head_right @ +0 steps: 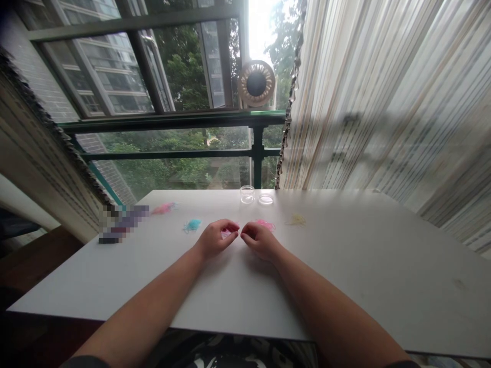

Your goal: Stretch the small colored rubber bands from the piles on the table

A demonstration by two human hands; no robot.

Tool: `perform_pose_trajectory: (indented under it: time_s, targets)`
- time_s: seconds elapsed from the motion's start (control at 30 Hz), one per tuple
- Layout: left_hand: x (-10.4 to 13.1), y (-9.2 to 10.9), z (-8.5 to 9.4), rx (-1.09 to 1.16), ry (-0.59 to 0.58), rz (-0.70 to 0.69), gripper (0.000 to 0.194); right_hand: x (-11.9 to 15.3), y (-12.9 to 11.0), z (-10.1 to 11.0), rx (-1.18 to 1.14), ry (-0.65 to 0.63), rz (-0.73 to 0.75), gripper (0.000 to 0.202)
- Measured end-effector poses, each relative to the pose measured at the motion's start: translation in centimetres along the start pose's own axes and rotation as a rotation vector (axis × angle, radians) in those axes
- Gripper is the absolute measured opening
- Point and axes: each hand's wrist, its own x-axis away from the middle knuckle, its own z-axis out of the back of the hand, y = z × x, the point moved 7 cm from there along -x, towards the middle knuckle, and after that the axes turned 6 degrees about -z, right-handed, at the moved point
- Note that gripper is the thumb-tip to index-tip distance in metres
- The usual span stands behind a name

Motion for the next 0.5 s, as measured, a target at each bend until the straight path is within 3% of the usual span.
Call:
perform_pose_trajectory:
  time_s: [0.5]
  targets:
    - [0.01,0.13,0.34,0.014,0.014,0.049,0.013,0.12,-0.86,0.7,0.118,0.066,0.05,0.012]
